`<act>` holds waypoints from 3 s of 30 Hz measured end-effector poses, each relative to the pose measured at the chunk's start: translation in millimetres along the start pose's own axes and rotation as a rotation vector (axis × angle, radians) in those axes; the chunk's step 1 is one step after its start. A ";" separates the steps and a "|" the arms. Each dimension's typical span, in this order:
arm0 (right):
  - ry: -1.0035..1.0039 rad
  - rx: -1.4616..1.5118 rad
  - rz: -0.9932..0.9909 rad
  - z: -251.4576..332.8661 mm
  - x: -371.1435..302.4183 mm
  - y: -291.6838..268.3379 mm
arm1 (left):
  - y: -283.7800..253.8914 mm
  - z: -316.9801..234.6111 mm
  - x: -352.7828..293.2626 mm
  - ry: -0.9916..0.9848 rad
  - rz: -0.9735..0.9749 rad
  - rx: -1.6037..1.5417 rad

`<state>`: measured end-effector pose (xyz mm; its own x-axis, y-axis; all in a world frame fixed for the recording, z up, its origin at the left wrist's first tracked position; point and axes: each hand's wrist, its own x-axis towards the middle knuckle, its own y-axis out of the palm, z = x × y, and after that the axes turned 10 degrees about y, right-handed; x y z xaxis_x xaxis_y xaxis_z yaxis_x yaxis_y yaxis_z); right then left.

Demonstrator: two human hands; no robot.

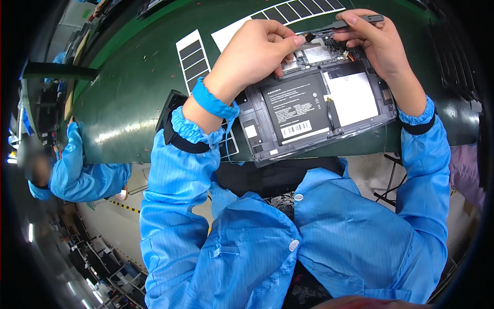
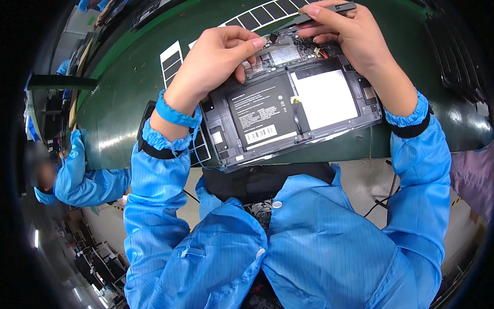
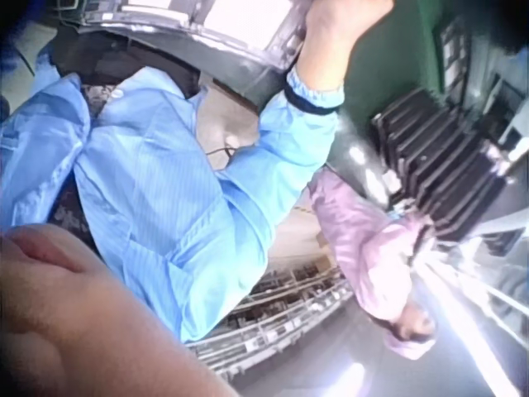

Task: Assembling internal components of tablets on a factory production line.

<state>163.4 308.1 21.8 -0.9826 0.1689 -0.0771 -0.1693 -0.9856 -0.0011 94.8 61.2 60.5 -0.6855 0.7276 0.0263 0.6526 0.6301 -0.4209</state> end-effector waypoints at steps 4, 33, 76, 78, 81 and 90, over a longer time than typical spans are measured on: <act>0.085 0.122 -0.058 25.6 -11.4 26.7 | -1.3 2.5 3.9 0.032 0.007 0.002; -0.120 -0.221 -0.030 5.9 -5.9 18.3 | -4.6 -17.3 36.5 -0.182 0.141 0.277; -0.069 0.033 -0.012 16.4 -6.2 30.5 | -84.2 34.0 -65.8 0.161 -0.404 0.488; -0.040 0.034 -0.030 15.9 -2.3 28.8 | -91.9 67.4 -97.9 0.152 -0.287 0.769; -0.023 0.050 -0.072 15.5 -4.8 25.1 | -69.5 85.5 -128.9 0.223 -0.282 0.933; -0.057 -0.248 0.197 71.7 8.5 138.5 | -75.1 65.1 -114.9 0.018 -0.326 0.752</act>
<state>126.2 173.9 92.5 -0.9985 -0.0319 -0.0442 0.0414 -0.9710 -0.2357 103.6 -87.3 30.0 -0.7942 0.5473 0.2642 0.0260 0.4650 -0.8849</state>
